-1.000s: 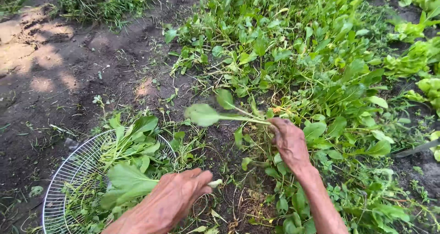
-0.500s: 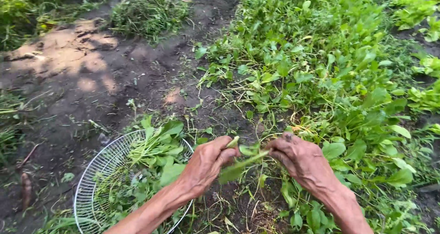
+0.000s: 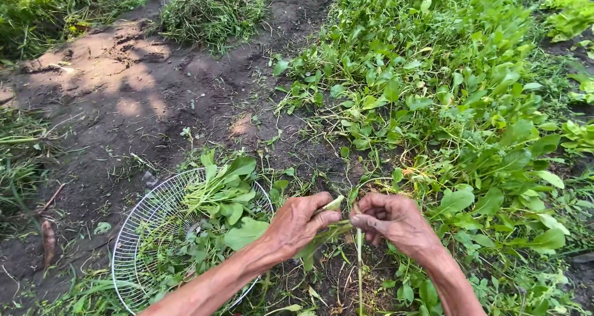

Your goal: Harvesting leafy green vegetables from a garden bed and placing them in a wire basket

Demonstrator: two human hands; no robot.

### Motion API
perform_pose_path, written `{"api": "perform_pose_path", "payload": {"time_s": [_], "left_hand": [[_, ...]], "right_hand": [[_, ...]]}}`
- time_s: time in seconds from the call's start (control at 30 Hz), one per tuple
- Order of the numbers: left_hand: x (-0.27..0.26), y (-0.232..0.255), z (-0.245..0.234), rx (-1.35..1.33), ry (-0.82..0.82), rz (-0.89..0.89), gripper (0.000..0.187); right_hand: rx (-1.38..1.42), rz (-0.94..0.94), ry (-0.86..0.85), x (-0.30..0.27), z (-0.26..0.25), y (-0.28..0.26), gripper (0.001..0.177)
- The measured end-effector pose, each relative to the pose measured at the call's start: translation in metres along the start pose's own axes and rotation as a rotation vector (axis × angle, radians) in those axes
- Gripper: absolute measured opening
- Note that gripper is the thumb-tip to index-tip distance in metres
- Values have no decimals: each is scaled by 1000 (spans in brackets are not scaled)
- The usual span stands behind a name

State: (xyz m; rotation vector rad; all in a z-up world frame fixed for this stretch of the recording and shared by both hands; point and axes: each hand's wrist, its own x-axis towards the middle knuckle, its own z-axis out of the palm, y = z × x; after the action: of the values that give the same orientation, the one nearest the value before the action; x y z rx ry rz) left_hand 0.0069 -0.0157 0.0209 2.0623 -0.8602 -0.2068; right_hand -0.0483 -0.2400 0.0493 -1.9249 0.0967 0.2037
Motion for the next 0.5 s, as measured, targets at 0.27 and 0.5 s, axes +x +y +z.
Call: {"api": "perform_pose_path", "payload": {"time_s": [0.27,0.5], "left_hand": [[5,1,8,-94,-47,-11,20],[11,-9,2,-167,-46,-148,8]], "right_hand": [[534,-20,-18,0,18,20,18],[271,-111,-38,-5,29,41,35]]}}
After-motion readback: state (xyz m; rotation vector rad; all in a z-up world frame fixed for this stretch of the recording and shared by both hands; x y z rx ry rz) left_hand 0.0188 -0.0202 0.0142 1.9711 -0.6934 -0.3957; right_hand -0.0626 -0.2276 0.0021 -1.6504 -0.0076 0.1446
